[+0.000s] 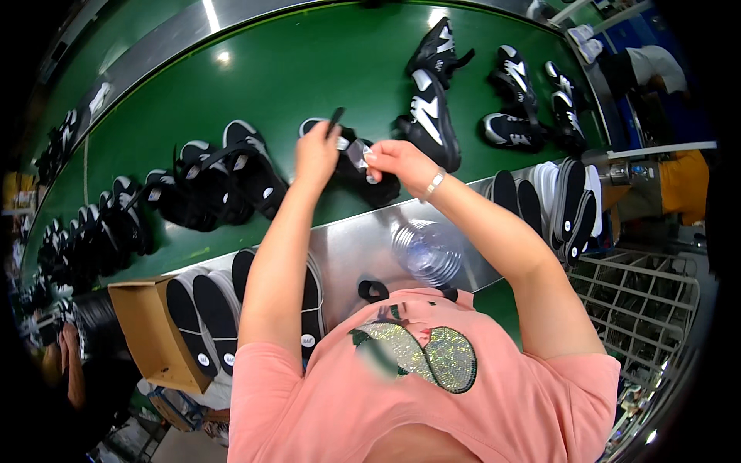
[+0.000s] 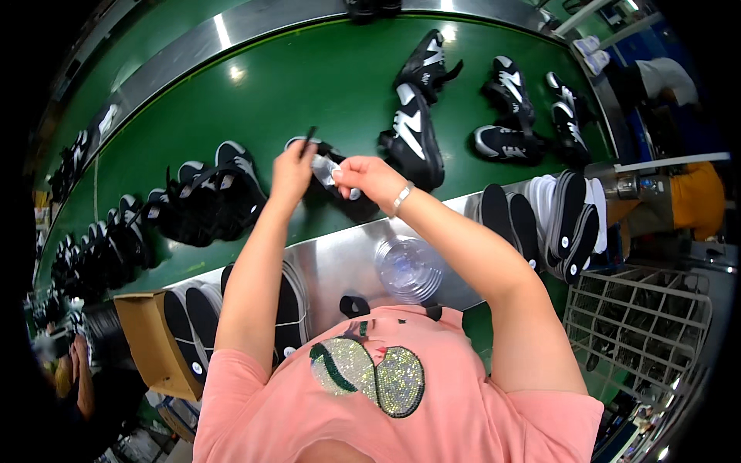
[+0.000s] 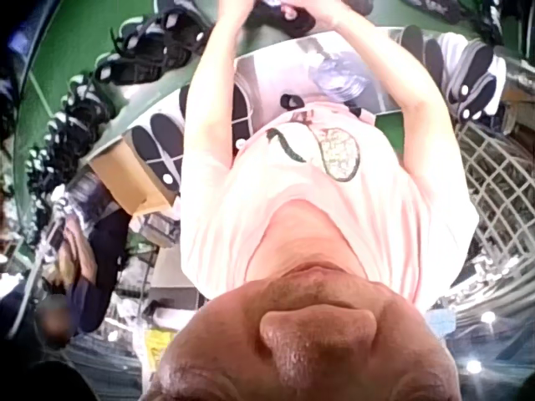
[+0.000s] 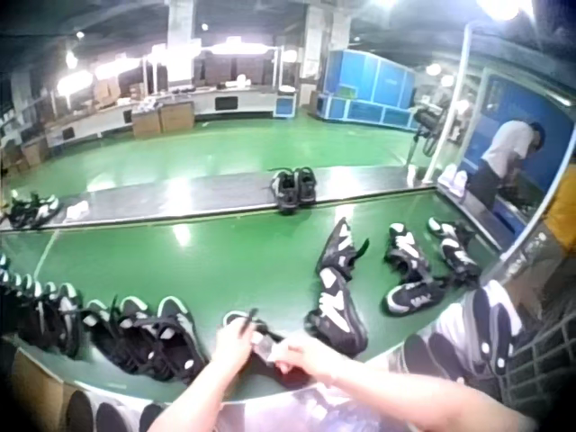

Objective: The person inserts white insoles into black shoes and fastens the velcro straps on a production line. The person also gathers plastic bags from the floor and places several completed shoes into a large cardboard box.

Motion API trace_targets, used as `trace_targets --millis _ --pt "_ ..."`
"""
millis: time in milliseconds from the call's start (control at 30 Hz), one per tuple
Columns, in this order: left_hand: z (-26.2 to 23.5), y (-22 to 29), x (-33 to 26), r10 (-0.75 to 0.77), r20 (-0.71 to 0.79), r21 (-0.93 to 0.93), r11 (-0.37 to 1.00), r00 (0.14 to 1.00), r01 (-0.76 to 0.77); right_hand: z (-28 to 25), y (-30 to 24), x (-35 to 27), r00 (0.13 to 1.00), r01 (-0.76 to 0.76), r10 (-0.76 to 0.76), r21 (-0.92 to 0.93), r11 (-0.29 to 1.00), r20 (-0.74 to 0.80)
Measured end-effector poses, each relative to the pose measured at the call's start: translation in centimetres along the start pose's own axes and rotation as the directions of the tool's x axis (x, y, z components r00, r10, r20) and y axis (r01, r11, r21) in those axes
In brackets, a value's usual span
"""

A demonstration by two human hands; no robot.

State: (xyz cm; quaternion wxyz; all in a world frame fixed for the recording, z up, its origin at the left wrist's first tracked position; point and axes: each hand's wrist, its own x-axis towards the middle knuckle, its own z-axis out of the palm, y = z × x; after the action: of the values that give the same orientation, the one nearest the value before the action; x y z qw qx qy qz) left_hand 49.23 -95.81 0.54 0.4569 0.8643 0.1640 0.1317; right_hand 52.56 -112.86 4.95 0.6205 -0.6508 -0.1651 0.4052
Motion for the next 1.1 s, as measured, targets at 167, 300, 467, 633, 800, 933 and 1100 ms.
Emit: trace_targets --millis 167,300,467,633,800,933,1100 --pt "-2.7 1.9 1.5 0.253 -0.109 0.655 0.746 0.961 -0.121 -2.4 -4.2 -10.8 0.874 0.391 -0.426 -0.858 0.334 0.232" --pt "-0.3 7.4 1.1 0.531 -0.174 0.559 0.746 0.829 -0.361 -1.9 -1.8 -15.7 0.934 0.252 -0.248 -0.966 -0.054 0.257" --pt "10.0 5.5 -1.1 -0.144 0.480 0.139 0.986 0.865 0.086 -1.9 -0.9 -16.4 0.968 0.194 -0.138 -0.974 -0.121 0.210" --pt "15.1 1.4 -2.7 -0.100 0.509 -0.136 0.971 0.855 0.194 -4.2 -2.5 -14.9 0.963 0.176 -0.223 -0.979 0.100 0.151" --pt "8.9 6.8 -3.7 0.270 -0.018 0.017 0.963 0.963 -0.270 -13.3 -0.1 -7.1 0.865 -0.058 -0.272 -0.623 0.780 -0.422" --pt "6.8 7.6 -3.9 0.310 0.195 0.304 0.883 0.931 -0.358 -19.1 3.0 2.8 0.718 -0.266 -0.174 -0.496 0.826 -0.674" --pt "7.4 6.3 -5.3 0.359 0.424 0.137 0.882 0.831 -0.451 -19.4 4.1 9.3 0.595 -0.369 0.026 -0.244 0.897 -0.804"
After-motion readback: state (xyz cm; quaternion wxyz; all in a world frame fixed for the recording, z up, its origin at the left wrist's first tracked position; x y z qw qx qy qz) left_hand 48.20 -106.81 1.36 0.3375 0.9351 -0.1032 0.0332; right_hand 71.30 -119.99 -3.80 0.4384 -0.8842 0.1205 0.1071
